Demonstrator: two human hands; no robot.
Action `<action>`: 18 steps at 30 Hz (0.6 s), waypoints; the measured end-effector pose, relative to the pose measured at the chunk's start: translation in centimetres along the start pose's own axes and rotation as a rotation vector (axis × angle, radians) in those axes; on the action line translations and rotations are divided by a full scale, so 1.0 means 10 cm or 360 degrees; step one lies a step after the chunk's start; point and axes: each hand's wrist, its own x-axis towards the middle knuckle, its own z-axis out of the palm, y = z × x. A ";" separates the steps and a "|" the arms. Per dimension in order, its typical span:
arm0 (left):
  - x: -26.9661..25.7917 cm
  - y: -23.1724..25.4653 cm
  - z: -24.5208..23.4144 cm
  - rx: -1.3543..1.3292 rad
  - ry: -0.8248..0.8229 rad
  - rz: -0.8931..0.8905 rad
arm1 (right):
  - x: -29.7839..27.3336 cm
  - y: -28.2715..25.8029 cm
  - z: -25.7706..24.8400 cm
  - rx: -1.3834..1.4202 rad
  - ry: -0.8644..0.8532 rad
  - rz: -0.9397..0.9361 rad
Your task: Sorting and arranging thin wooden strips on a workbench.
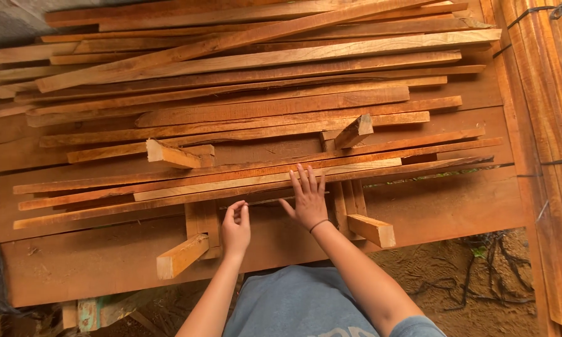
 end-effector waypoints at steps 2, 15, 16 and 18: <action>-0.03 0.18 -0.12 0.0287 0.0115 0.0411 | -0.15 0.07 0.07 -0.0044 -0.0012 0.0005; 0.73 -0.13 -0.05 0.1549 0.0245 0.0883 | 0.01 0.31 0.05 0.0126 0.0072 0.0066; 0.72 -0.10 -0.05 0.1547 0.0244 0.0892 | 0.02 0.33 0.07 0.0121 0.0078 0.0070; 0.70 -0.07 -0.05 0.1505 0.0228 0.0817 | 0.03 0.36 0.10 0.0193 -0.0001 0.0097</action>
